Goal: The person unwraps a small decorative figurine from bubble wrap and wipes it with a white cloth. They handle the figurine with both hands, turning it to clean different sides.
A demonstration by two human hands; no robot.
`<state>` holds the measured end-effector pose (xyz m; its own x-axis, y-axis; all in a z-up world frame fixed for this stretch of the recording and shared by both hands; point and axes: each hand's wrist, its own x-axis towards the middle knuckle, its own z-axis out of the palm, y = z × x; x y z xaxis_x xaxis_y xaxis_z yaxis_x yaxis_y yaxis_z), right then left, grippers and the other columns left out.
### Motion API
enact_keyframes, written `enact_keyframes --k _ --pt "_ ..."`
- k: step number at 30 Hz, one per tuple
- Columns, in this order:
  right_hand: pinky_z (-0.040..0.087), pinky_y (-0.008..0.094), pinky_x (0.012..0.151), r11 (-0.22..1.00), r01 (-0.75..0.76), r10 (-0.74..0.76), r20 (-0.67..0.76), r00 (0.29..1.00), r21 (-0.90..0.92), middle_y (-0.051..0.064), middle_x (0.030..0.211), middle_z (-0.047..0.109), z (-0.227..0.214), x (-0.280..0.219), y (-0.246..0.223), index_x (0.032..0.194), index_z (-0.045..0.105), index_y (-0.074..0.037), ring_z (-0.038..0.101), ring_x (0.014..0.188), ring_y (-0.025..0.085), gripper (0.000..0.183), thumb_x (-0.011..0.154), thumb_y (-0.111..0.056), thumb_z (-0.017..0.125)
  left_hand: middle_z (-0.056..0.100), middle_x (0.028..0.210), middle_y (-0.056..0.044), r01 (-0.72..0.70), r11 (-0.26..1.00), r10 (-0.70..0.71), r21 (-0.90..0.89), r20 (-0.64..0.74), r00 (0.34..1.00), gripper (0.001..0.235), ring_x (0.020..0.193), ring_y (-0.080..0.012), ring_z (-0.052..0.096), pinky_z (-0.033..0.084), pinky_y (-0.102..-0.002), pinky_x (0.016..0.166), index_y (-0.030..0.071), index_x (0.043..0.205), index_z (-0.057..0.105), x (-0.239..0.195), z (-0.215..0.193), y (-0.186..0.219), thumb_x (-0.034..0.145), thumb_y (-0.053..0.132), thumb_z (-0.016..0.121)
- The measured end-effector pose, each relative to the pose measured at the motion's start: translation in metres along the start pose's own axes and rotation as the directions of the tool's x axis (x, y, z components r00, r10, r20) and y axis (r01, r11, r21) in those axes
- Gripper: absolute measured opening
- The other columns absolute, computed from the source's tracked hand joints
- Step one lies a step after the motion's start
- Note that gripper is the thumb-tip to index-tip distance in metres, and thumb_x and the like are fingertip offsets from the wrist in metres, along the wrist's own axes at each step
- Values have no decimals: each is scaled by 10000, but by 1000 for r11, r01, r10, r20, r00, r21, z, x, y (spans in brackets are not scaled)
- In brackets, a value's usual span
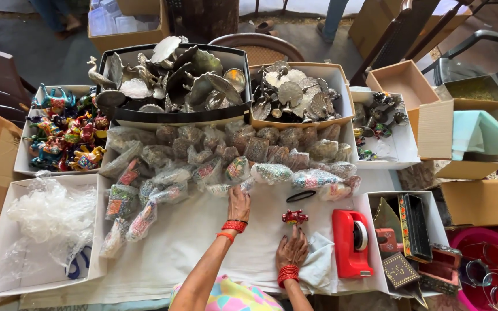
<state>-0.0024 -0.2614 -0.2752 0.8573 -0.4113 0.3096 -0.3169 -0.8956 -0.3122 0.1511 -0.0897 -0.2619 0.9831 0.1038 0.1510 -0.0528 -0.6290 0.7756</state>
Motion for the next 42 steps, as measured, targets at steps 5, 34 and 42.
enact_keyframes --k 5,34,42 --pt "358 510 1092 1000 14 -14 -22 1000 6 97 1454 476 -1 2 -1 1504 369 -211 418 1370 301 640 912 -243 610 428 1385 -243 63 987 -66 148 15 998 590 1119 -459 580 519 -524 920 42 1491 345 -6 -6 12 996 212 620" --pt "359 504 1078 999 24 -24 -7 1000 -36 92 1437 478 -6 1 -3 1492 379 -205 424 1341 303 629 907 -243 609 618 1279 16 -690 671 453 270 588 670 312 1281 -334 519 459 -496 1052 204 1200 653 75 -31 2 944 72 536" --pt "351 509 1084 1000 14 -14 12 1000 -11 106 1447 466 -8 0 -5 1510 370 -198 413 1357 310 618 934 -255 589 624 1292 25 -684 645 559 342 400 727 362 1250 -325 545 364 -502 1083 208 1215 629 57 -45 5 893 69 542"
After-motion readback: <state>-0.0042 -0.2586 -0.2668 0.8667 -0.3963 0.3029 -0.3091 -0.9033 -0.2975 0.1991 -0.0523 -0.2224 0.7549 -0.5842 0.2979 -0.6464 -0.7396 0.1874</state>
